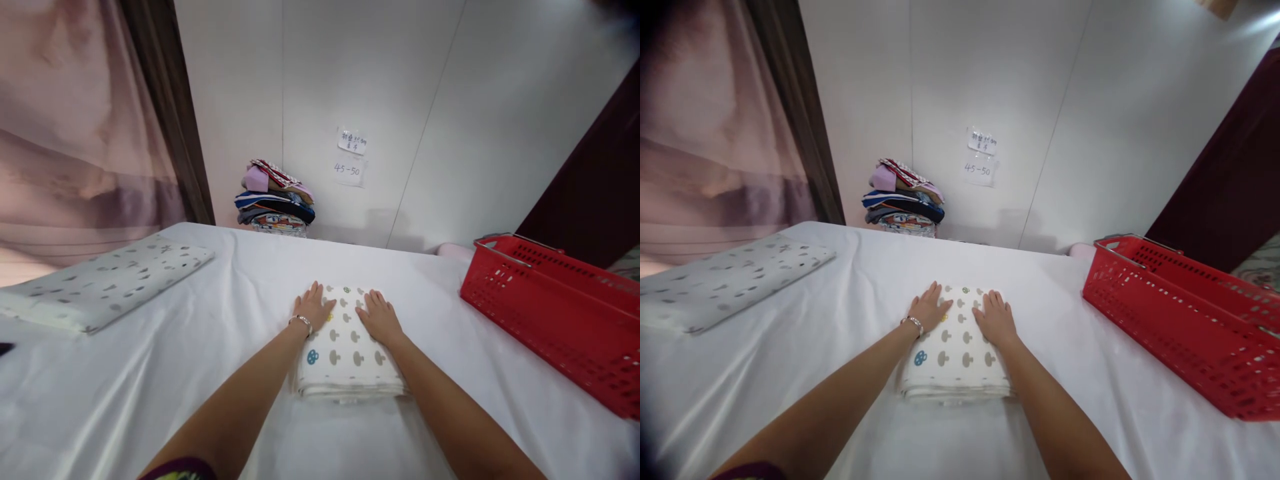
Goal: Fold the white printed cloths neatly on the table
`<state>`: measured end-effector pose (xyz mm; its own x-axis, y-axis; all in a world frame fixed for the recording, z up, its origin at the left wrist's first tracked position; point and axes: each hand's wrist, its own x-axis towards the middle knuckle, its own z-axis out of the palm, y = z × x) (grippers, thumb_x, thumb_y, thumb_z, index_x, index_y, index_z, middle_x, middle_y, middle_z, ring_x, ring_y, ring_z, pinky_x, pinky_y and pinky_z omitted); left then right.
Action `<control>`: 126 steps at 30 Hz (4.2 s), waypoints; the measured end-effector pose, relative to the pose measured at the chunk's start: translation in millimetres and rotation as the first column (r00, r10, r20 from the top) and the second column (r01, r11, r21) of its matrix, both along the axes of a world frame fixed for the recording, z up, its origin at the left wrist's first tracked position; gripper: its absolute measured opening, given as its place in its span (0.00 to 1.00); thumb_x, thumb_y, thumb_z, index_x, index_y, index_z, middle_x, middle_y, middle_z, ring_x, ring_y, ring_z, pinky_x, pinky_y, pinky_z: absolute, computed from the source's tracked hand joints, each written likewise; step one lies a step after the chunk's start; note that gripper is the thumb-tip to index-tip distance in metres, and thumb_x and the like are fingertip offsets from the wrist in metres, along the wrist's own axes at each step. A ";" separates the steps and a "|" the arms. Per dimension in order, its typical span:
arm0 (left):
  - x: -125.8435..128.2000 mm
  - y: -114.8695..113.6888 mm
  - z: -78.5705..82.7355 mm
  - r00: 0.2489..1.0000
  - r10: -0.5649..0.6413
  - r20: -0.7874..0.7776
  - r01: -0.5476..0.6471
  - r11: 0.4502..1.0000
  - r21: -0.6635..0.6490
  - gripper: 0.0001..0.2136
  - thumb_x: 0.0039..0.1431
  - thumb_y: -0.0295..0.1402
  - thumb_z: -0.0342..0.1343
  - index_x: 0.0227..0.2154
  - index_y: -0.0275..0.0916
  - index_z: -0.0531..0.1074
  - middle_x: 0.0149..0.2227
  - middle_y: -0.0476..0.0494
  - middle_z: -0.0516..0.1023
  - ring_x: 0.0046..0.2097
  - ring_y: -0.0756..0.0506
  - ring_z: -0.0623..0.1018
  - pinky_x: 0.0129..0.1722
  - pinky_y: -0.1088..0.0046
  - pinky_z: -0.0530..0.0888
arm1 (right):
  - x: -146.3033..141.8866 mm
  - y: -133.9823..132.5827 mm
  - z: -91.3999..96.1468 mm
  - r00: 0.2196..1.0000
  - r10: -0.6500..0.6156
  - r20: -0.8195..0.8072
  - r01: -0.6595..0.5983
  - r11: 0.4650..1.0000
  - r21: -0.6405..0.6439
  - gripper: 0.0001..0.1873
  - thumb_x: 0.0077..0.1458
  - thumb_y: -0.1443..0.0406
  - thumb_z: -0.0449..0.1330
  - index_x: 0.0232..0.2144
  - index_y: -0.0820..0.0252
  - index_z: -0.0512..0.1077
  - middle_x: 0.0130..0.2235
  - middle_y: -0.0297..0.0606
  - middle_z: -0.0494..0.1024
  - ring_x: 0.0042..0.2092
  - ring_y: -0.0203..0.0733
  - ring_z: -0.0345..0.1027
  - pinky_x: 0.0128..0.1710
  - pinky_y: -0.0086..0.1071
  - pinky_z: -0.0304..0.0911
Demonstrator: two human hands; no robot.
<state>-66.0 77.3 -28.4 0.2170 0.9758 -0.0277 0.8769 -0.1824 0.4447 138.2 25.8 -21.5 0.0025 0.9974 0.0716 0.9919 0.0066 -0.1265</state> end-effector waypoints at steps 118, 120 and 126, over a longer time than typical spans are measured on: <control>-91.0 -152.1 20.7 0.888 -0.456 0.062 0.401 0.833 0.382 0.14 0.63 0.36 0.41 0.32 0.40 0.72 0.34 0.44 0.71 0.38 0.47 0.69 0.40 0.69 0.67 | -56.3 -140.4 -4.6 0.820 0.546 -0.172 -0.421 0.778 0.467 0.12 0.58 0.67 0.48 0.37 0.58 0.72 0.36 0.41 0.72 0.38 0.41 0.64 0.38 0.37 0.62; -95.6 -150.8 22.0 0.907 -0.413 0.084 0.360 0.863 0.354 0.13 0.62 0.37 0.43 0.32 0.41 0.72 0.35 0.44 0.72 0.39 0.47 0.69 0.39 0.70 0.67 | -56.1 -140.5 -4.9 0.815 0.550 -0.180 -0.422 0.778 0.466 0.12 0.58 0.67 0.49 0.38 0.58 0.71 0.36 0.41 0.72 0.38 0.41 0.64 0.38 0.37 0.62; -107.7 -148.8 29.1 0.920 -0.334 0.205 0.302 0.938 0.169 0.09 0.56 0.36 0.49 0.35 0.42 0.72 0.39 0.47 0.73 0.38 0.48 0.72 0.38 0.73 0.69 | -55.4 -140.0 -6.0 0.822 0.549 -0.153 -0.430 0.774 0.465 0.12 0.58 0.65 0.51 0.42 0.56 0.71 0.37 0.40 0.72 0.38 0.41 0.64 0.38 0.37 0.62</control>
<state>-173.7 -71.5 0.8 0.5017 0.8454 0.1831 0.6409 -0.5055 0.5777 82.7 -114.3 -27.4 -0.4001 0.7504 0.5261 0.7650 0.5896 -0.2591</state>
